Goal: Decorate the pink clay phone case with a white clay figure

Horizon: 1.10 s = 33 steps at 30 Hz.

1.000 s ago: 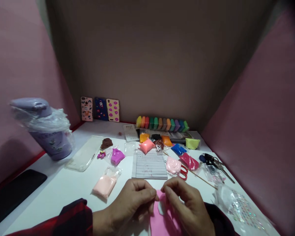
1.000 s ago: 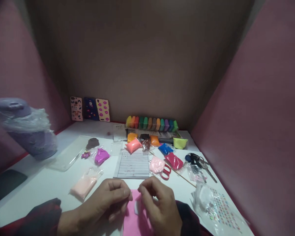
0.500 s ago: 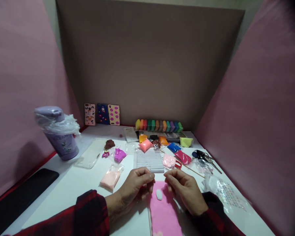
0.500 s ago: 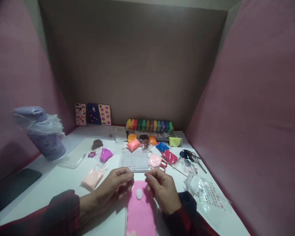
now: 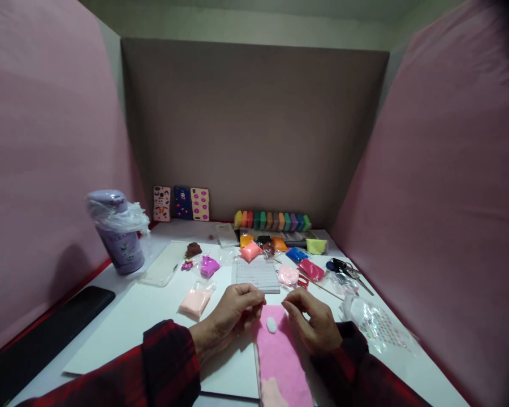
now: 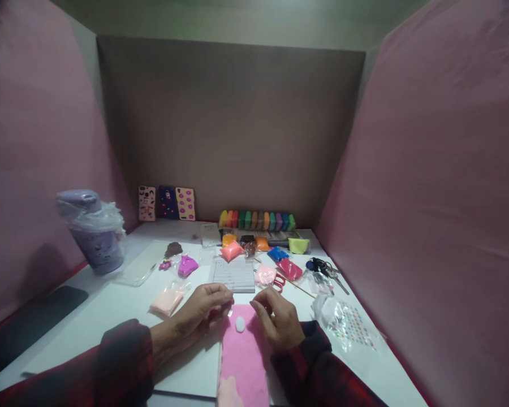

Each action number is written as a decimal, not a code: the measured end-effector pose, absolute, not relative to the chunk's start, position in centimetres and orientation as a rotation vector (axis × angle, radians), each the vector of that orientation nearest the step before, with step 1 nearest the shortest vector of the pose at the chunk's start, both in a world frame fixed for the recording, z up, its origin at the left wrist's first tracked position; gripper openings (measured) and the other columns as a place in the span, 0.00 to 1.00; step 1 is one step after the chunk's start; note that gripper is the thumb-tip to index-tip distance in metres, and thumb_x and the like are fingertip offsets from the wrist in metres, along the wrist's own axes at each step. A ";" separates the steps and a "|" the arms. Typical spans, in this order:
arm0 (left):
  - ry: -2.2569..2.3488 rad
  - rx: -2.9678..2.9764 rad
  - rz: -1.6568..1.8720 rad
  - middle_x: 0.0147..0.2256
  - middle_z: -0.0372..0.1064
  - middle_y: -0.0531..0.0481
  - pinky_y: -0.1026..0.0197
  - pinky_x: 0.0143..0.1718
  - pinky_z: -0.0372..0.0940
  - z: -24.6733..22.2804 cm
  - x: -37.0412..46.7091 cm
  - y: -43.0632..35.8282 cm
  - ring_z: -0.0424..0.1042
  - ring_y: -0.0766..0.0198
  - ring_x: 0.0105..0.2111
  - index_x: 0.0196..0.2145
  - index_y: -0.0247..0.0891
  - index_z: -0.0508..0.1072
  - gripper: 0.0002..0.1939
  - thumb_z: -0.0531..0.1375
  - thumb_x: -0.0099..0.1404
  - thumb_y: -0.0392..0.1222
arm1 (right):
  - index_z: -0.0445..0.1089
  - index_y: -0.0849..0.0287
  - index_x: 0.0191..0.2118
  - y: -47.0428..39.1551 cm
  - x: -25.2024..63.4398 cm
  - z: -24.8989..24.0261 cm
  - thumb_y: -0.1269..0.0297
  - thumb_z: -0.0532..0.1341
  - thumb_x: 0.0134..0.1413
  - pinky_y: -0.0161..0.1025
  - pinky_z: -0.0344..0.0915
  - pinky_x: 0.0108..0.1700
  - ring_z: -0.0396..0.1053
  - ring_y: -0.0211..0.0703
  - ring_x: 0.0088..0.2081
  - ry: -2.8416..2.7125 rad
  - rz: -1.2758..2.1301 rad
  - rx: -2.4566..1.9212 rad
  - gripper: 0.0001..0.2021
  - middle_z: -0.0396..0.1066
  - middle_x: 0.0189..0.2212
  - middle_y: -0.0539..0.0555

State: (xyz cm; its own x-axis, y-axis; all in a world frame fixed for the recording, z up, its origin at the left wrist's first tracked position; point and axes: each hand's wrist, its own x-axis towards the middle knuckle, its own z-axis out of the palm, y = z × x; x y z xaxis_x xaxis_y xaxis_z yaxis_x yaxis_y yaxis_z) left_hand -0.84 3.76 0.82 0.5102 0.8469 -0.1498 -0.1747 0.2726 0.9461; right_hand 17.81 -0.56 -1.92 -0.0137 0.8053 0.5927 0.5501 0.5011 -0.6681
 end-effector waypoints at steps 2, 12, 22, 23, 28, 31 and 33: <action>0.753 1.090 0.778 0.18 0.61 0.56 0.70 0.12 0.40 0.7 -0.9 3.8 0.54 0.76 0.13 0.24 0.34 0.68 0.07 0.62 0.56 0.39 | 0.66 0.59 0.30 -0.5 17.9 -2.2 0.64 0.54 0.59 0.34 0.61 0.26 0.63 0.38 0.23 -1.675 0.328 -1.152 0.08 0.65 0.22 0.50; 0.710 1.101 0.786 0.18 0.62 0.55 0.70 0.13 0.41 0.8 -0.9 3.6 0.53 0.76 0.13 0.23 0.36 0.63 0.13 0.62 0.58 0.44 | 0.69 0.59 0.28 -0.5 18.1 -2.0 0.62 0.56 0.58 0.34 0.59 0.26 0.62 0.37 0.22 -1.639 0.428 -1.143 0.11 0.65 0.21 0.50; 0.683 1.133 0.784 0.21 0.63 0.54 0.70 0.15 0.40 1.2 -0.9 3.2 0.52 0.78 0.13 0.26 0.34 0.65 0.12 0.63 0.58 0.44 | 0.69 0.60 0.32 -0.4 18.0 -2.4 0.62 0.57 0.55 0.35 0.61 0.27 0.64 0.39 0.24 -1.527 0.594 -1.094 0.08 0.69 0.24 0.52; 0.685 1.136 0.792 0.21 0.63 0.54 0.70 0.15 0.40 1.1 -0.9 3.2 0.53 0.77 0.13 0.26 0.35 0.64 0.13 0.62 0.59 0.45 | 0.70 0.60 0.33 -0.3 18.0 -2.4 0.62 0.56 0.55 0.36 0.62 0.28 0.65 0.39 0.25 -1.515 0.610 -1.088 0.08 0.69 0.26 0.53; 0.695 1.147 0.811 0.20 0.63 0.54 0.69 0.14 0.40 0.6 -0.7 3.5 0.54 0.77 0.13 0.25 0.35 0.63 0.14 0.61 0.60 0.47 | 0.68 0.61 0.34 0.1 18.1 -2.6 0.61 0.52 0.57 0.33 0.55 0.22 0.56 0.35 0.20 -1.458 0.698 -1.081 0.11 0.61 0.21 0.48; 0.694 1.149 0.811 0.20 0.63 0.54 0.69 0.15 0.40 0.5 -0.7 3.6 0.53 0.77 0.13 0.26 0.34 0.65 0.13 0.62 0.60 0.45 | 0.66 0.60 0.37 0.3 18.2 -2.6 0.57 0.50 0.60 0.32 0.49 0.20 0.48 0.34 0.18 -1.436 0.721 -1.084 0.13 0.51 0.17 0.43; 0.693 1.148 0.805 0.21 0.64 0.53 0.70 0.15 0.41 0.5 -0.7 3.6 0.53 0.78 0.13 0.28 0.33 0.66 0.12 0.62 0.59 0.44 | 0.66 0.60 0.38 0.4 18.3 -2.6 0.54 0.51 0.60 0.32 0.50 0.21 0.50 0.34 0.19 -1.436 0.701 -1.089 0.15 0.51 0.18 0.43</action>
